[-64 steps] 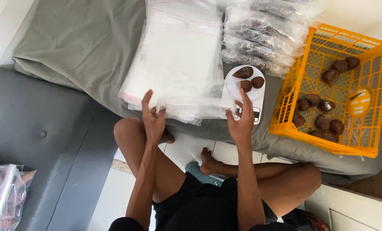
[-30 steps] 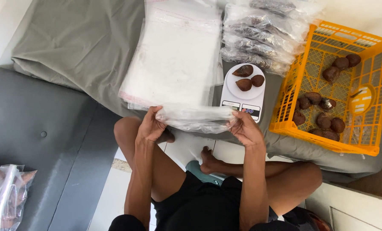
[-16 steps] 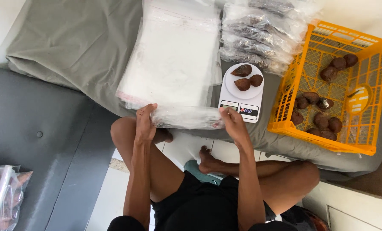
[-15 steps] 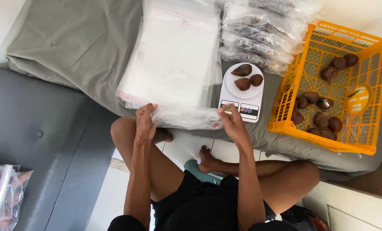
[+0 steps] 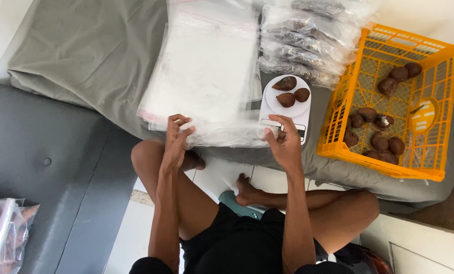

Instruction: Weighing dried fruits on a digital scale and placing them into plastic bags for packaging

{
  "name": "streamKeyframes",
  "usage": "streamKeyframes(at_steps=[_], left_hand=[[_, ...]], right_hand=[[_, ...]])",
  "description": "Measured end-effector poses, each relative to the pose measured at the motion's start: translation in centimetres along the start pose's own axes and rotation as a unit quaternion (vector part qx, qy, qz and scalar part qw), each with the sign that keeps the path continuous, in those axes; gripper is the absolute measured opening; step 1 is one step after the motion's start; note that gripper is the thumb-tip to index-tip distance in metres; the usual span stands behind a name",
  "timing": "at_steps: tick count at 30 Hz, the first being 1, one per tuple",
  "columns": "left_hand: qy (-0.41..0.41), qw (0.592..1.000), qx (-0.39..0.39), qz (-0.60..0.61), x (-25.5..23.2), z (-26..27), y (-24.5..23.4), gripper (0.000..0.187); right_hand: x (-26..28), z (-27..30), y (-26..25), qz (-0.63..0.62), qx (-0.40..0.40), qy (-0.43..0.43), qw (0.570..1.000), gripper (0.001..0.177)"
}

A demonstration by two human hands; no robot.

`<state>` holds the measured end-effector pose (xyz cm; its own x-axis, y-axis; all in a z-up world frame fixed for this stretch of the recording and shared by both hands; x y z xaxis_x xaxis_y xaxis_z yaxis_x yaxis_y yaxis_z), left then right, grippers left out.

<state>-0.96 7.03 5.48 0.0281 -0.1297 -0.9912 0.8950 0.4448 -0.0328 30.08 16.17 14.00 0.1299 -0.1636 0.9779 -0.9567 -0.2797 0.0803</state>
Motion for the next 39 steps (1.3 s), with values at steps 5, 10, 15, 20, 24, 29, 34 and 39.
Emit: streamKeyframes(at_steps=[5, 10, 15, 20, 24, 29, 34, 39], left_hand=[[-0.06, 0.992, 0.114, 0.008, -4.5, 2.6, 3.1, 0.022], [0.011, 0.99, 0.137, 0.014, -5.1, 2.3, 3.4, 0.021], [0.046, 0.997, 0.061, 0.008, -4.2, 1.6, 1.9, 0.038], [0.072, 0.995, 0.067, -0.025, -3.8, 1.6, 2.2, 0.07], [0.085, 0.988, 0.093, -0.09, -0.5, 0.5, 2.4, 0.07], [0.04, 0.973, 0.152, -0.171, -4.6, 2.7, 3.6, 0.083], [0.021, 0.962, 0.158, -0.222, -2.7, 1.6, 2.6, 0.091], [0.029, 0.963, 0.144, -0.224, -4.6, 2.1, 2.1, 0.086]], right_hand=[[0.3, 0.0, -1.9, 0.009, -0.018, -0.05, 0.999, 0.036], [0.6, 0.2, -2.4, 0.014, -0.02, -0.054, 0.998, 0.038], [-0.5, 0.1, -2.5, 0.015, 0.0, 0.007, 1.0, 0.059], [-1.1, 0.0, -1.4, 0.106, 0.016, 0.014, 0.994, 0.074], [-4.1, 0.2, -2.6, 0.118, -0.086, 0.019, 0.989, 0.055], [-4.1, 0.3, -2.2, 0.117, -0.136, 0.078, 0.981, 0.05], [-5.4, 0.3, -1.6, 0.093, -0.092, 0.107, 0.986, 0.062], [-5.6, 0.4, -1.5, 0.121, -0.026, 0.1, 0.987, 0.073]])
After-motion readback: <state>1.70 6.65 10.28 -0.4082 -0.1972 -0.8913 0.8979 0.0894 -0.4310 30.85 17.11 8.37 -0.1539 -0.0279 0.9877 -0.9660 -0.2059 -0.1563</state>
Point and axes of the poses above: each hand's wrist, its own z-axis away from the middle knuckle, its own y-axis out of the palm, x = y × z, the point moved 8 cm from there along -z, towards the middle knuckle, and after that the axes turned 13 degrees about -z, right-handed, at the moved point
